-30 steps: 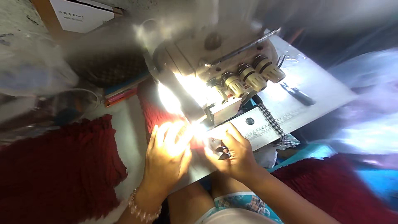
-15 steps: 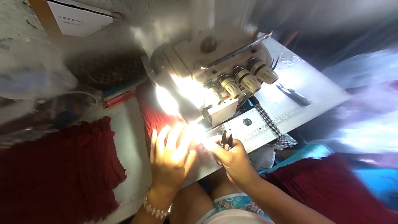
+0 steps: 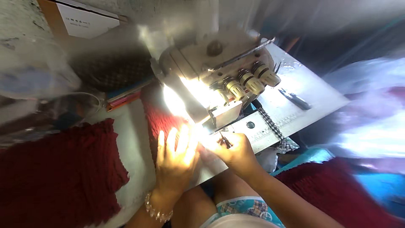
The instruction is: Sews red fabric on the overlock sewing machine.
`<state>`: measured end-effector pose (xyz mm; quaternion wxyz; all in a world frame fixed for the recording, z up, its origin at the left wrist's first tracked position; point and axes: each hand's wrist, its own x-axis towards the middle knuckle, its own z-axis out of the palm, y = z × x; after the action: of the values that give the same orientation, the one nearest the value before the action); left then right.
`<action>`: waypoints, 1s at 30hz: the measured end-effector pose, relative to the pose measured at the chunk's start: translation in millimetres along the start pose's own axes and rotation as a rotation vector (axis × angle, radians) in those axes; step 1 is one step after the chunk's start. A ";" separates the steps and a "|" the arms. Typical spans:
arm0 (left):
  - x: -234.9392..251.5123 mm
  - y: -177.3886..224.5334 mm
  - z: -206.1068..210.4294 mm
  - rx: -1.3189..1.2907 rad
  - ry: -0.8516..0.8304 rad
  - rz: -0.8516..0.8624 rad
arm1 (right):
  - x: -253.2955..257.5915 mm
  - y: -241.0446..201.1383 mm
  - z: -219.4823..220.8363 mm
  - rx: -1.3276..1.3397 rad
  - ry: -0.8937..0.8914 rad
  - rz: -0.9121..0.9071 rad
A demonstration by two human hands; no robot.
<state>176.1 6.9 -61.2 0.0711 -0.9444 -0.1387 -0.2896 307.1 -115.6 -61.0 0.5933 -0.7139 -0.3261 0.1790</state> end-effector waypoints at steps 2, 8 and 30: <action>0.0 -1.2 -0.1 -0.005 -0.005 0.000 | -1.0 1.1 2.2 -0.005 0.018 -0.016; -0.3 -7.6 0.5 -0.022 -0.013 0.018 | -14.4 -5.6 9.0 0.641 -0.028 0.373; 2.5 -13.9 -8.3 -0.058 -0.037 0.084 | -21.9 18.4 18.7 0.485 0.033 0.095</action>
<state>169.5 18.9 -52.1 0.0530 -0.9562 -0.0918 -0.2728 283.9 -118.3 -86.0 0.7434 -0.5679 -0.2301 0.2681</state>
